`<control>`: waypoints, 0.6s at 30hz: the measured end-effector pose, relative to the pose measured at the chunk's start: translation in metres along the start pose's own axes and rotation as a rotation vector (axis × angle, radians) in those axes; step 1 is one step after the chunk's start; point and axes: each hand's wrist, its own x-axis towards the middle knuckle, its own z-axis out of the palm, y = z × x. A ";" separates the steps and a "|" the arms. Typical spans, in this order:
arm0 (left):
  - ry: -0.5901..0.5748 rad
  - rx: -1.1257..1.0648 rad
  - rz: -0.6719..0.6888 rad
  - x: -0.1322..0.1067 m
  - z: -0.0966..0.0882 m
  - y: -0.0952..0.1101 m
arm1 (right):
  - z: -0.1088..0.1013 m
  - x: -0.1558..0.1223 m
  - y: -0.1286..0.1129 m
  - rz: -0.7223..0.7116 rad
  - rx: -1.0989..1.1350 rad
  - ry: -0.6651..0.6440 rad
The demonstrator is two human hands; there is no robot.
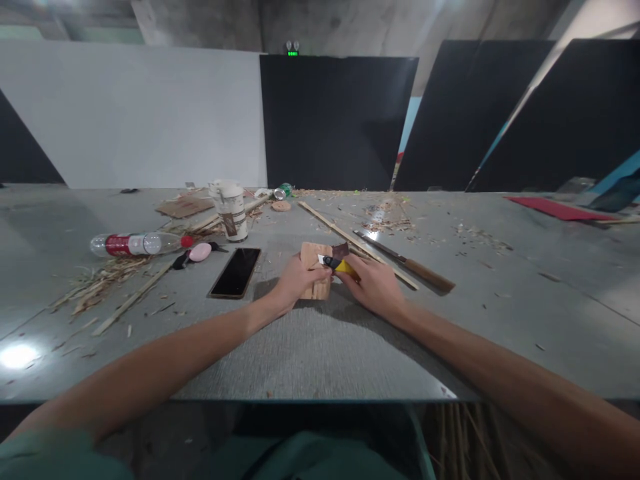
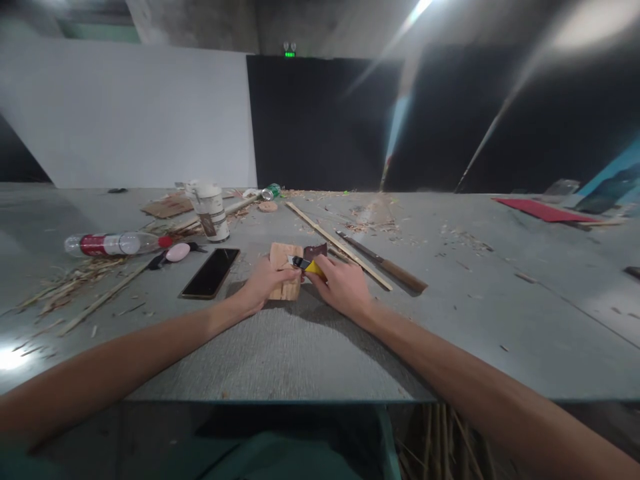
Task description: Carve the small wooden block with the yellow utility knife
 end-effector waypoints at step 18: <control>-0.158 0.070 -0.032 -0.001 0.000 0.000 | -0.032 0.009 0.034 -0.317 -0.134 -0.092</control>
